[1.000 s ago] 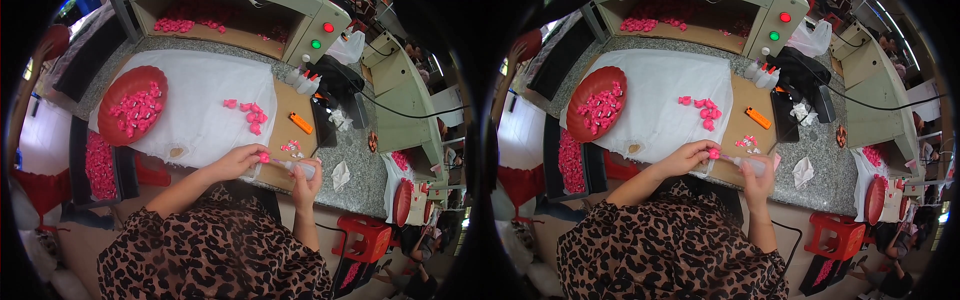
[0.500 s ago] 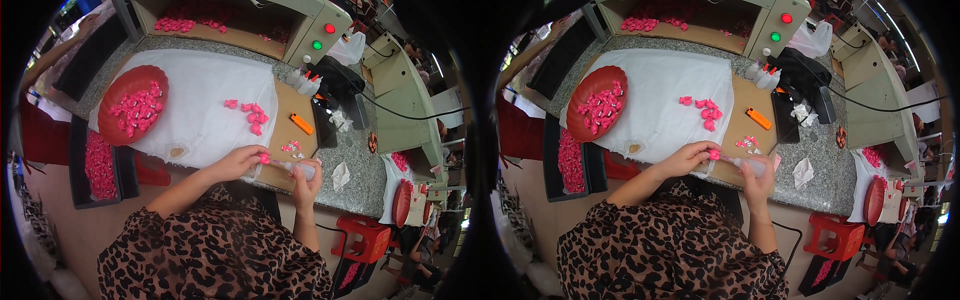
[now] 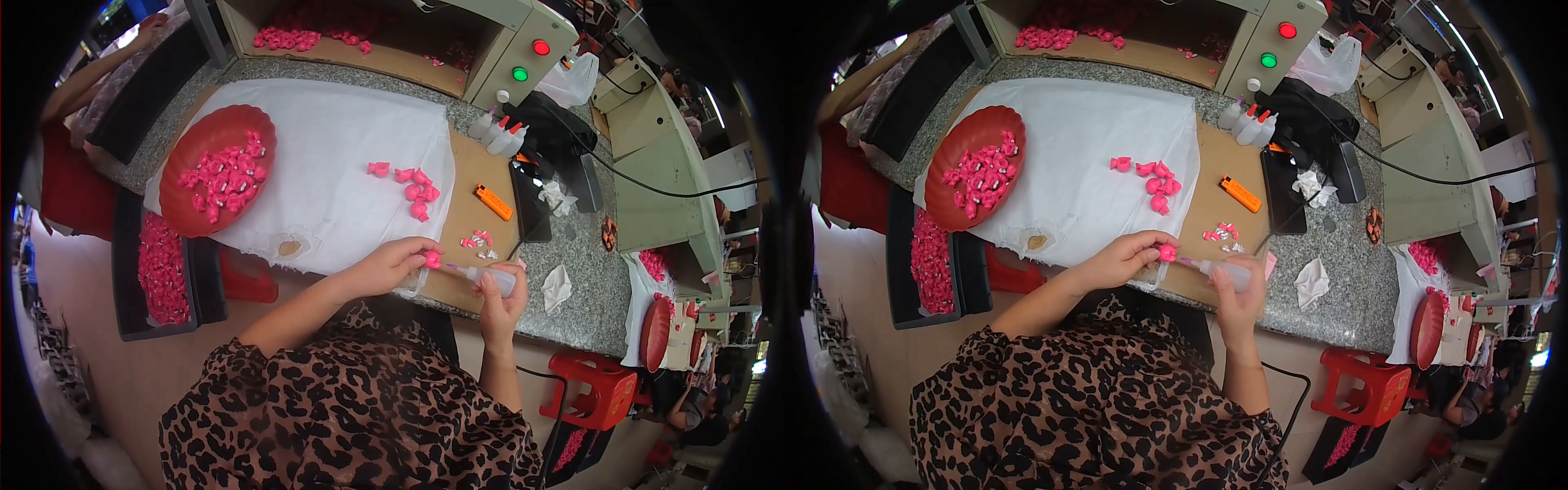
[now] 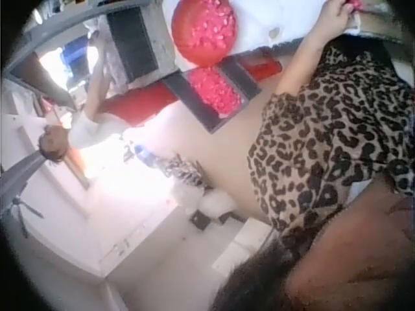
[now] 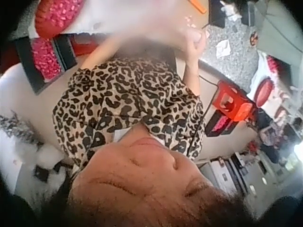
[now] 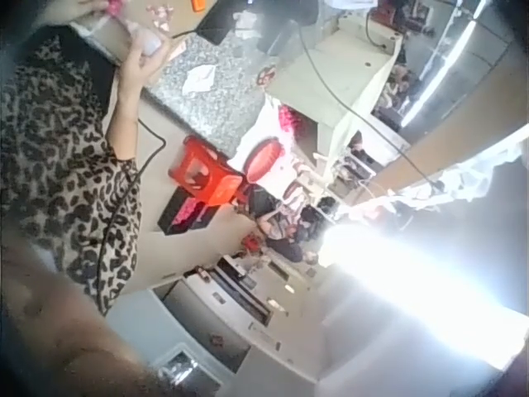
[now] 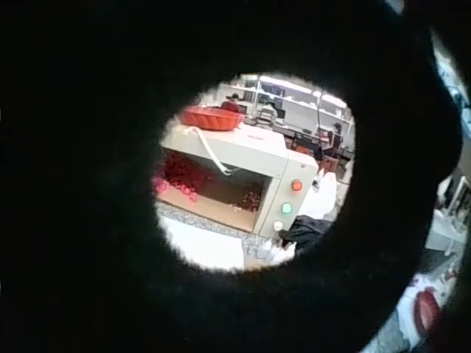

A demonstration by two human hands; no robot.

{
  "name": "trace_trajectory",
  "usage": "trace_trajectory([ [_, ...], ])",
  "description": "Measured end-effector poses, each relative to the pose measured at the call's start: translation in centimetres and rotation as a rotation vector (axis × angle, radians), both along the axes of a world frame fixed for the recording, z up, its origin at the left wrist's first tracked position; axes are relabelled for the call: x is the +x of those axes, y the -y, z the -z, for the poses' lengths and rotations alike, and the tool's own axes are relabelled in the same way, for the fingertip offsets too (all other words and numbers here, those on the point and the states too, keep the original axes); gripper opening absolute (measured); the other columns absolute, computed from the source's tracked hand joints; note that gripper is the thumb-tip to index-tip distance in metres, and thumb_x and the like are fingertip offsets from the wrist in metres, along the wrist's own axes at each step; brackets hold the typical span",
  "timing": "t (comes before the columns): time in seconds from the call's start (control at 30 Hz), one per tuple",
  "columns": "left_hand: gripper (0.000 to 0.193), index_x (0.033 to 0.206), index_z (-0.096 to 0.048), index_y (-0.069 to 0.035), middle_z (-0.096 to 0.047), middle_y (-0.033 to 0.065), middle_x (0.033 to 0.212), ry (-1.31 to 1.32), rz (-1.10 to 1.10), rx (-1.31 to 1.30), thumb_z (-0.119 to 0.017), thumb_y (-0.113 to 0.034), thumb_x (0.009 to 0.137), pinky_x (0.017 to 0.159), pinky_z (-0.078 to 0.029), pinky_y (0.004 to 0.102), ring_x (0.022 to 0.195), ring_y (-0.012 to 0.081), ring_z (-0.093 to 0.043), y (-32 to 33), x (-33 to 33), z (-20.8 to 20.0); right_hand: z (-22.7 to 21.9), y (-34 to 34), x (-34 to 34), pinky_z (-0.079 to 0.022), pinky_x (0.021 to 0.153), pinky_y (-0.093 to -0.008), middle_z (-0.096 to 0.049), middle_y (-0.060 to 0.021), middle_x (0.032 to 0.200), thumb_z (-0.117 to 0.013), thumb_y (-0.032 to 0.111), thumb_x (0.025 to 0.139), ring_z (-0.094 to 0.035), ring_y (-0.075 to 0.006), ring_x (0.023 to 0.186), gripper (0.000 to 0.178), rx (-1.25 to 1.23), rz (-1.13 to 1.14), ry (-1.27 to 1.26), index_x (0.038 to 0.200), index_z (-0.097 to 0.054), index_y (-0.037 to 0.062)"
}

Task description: Apply glue to small fabric flowers and stick them onto a fabric base.

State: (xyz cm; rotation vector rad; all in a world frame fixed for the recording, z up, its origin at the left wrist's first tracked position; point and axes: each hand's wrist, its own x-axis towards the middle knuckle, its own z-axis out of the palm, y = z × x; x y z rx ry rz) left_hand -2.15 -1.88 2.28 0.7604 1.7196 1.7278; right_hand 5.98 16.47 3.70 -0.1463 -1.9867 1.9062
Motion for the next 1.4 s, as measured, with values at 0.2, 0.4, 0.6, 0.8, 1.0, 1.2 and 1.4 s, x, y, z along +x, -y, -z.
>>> trace_trajectory([
  [0.2,0.025,0.11,-0.045,0.0,-0.051,0.0079,0.101,0.03,-0.005,0.028,-0.041,-0.005,0.085,0.083,-0.038,0.0254,0.094,0.0134,-0.048,0.0,0.1,0.2,-0.1,0.0,0.0,-0.042,0.054,-0.0212,-0.049,-0.0073,0.082,-0.054,0.007,0.079,-0.051,-0.0114,0.062,0.014,0.031,-0.016,-0.004,0.087,-0.044,0.0008],
  [0.4,0.025,0.108,-0.043,0.0,-0.05,0.0077,0.1,0.079,-0.046,0.098,-0.043,-0.002,0.084,0.082,-0.04,0.0253,0.093,0.0131,-0.049,-0.3,0.2,1.2,-0.4,0.2,0.4,-0.043,0.056,-0.0209,-0.047,-0.0077,0.084,-0.054,0.008,0.079,-0.05,-0.0113,0.063,0.016,0.15,-0.021,-0.013,0.087,-0.043,0.0002],
  [0.6,0.024,0.107,-0.042,0.0,-0.05,0.008,0.1,0.067,-0.052,0.113,-0.043,-0.001,0.083,0.082,-0.04,0.026,0.094,0.0135,-0.049,-0.4,0.2,1.3,-0.3,0.2,0.5,-0.043,0.056,-0.0208,-0.045,-0.0081,0.085,-0.055,0.009,0.079,-0.049,-0.0108,0.063,0.017,0.243,-0.015,-0.047,0.088,-0.043,0.0],
  [0.8,0.023,0.106,-0.042,0.001,-0.05,0.0082,0.1,0.06,-0.054,0.111,-0.043,0.0,0.083,0.082,-0.04,0.026,0.094,0.0136,-0.049,-0.4,0.2,1.2,0.0,0.1,0.4,-0.043,0.056,-0.0207,-0.045,-0.0082,0.086,-0.054,0.009,0.079,-0.049,-0.0107,0.064,0.017,0.262,-0.003,-0.058,0.087,-0.043,0.0001],
  [1.0,0.021,0.105,-0.042,0.001,-0.049,0.0068,0.098,0.08,-0.06,0.137,-0.043,-0.001,0.084,0.08,-0.04,0.0234,0.093,0.0111,-0.049,-0.5,0.3,1.2,0.0,0.1,0.6,-0.044,0.055,-0.0213,-0.045,-0.0086,0.086,-0.055,0.009,0.079,-0.05,-0.0113,0.064,0.017,0.327,0.002,-0.08,0.088,-0.043,0.0001],
  [1.2,0.02,0.105,-0.041,0.0,-0.048,0.0046,0.095,0.085,-0.066,0.126,-0.043,-0.003,0.086,0.076,-0.039,0.02,0.088,0.0079,-0.048,-0.5,0.2,1.0,-0.4,0.7,0.6,-0.045,0.056,-0.0216,-0.045,-0.0088,0.086,-0.054,0.008,0.079,-0.05,-0.0116,0.065,0.017,0.25,0.016,-0.083,0.088,-0.043,-0.0001],
  [1.4,0.019,0.104,-0.041,0.0,-0.048,0.0042,0.094,0.081,-0.065,0.13,-0.044,-0.005,0.086,0.076,-0.04,0.0201,0.087,0.0077,-0.048,-0.5,0.2,1.3,-0.3,1.1,0.7,-0.045,0.056,-0.0212,-0.045,-0.0087,0.086,-0.054,0.008,0.079,-0.05,-0.0115,0.064,0.016,0.166,0.018,-0.074,0.088,-0.043,-0.0005],
])
